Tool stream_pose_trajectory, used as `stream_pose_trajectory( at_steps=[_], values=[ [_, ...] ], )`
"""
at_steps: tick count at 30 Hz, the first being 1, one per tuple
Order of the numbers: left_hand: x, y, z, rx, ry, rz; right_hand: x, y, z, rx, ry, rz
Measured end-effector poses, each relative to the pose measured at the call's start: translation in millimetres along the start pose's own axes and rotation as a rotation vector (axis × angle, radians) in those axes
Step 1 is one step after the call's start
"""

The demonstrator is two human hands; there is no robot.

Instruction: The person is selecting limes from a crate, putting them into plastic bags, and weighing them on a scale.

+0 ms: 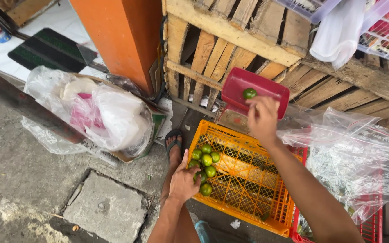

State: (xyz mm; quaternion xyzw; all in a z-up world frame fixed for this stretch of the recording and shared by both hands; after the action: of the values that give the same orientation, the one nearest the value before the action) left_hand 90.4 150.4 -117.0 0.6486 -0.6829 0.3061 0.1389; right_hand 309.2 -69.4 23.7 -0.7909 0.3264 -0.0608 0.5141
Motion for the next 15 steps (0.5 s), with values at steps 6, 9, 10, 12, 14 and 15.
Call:
stream_pose_trajectory(
  at_steps=[6, 9, 10, 12, 14, 15],
  values=[
    [24.7, -0.8, -32.1, 0.045, -0.02, 0.001, -80.8, 108.4, 26.8, -0.591, -0.218, -0.009],
    [23.7, -1.0, -31.7, 0.049, -0.021, 0.005, -92.0, 151.8, 49.9, -0.745, -0.144, 0.104],
    [22.1, -0.9, -30.2, 0.052, -0.024, 0.004, -95.9, 157.4, 57.1, -0.743, -0.147, 0.101],
    [20.2, 0.4, -27.4, 0.066, -0.017, 0.004, -98.5, 174.5, 72.1, -0.911, -0.014, 0.265],
    [20.9, 1.0, -25.1, 0.07, -0.017, 0.007, -91.2, 203.1, 95.7, -0.912, 0.099, 0.189],
    [20.7, 0.5, -24.5, 0.075, -0.016, 0.009, -87.8, 216.7, 108.3, -0.911, 0.213, 0.112]
  ],
)
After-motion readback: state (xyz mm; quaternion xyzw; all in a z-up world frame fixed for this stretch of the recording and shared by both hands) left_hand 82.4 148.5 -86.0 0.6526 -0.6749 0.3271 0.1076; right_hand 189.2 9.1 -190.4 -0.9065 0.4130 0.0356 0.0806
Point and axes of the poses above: each hand's wrist, its own y-axis away from the middle knuckle, its own z-axis out of the palm, x = y × z, the point moved 3 cm from there along -y, towards the middle knuckle, and after that the axes turned 5 degrees about x, right-handed, at the moved point
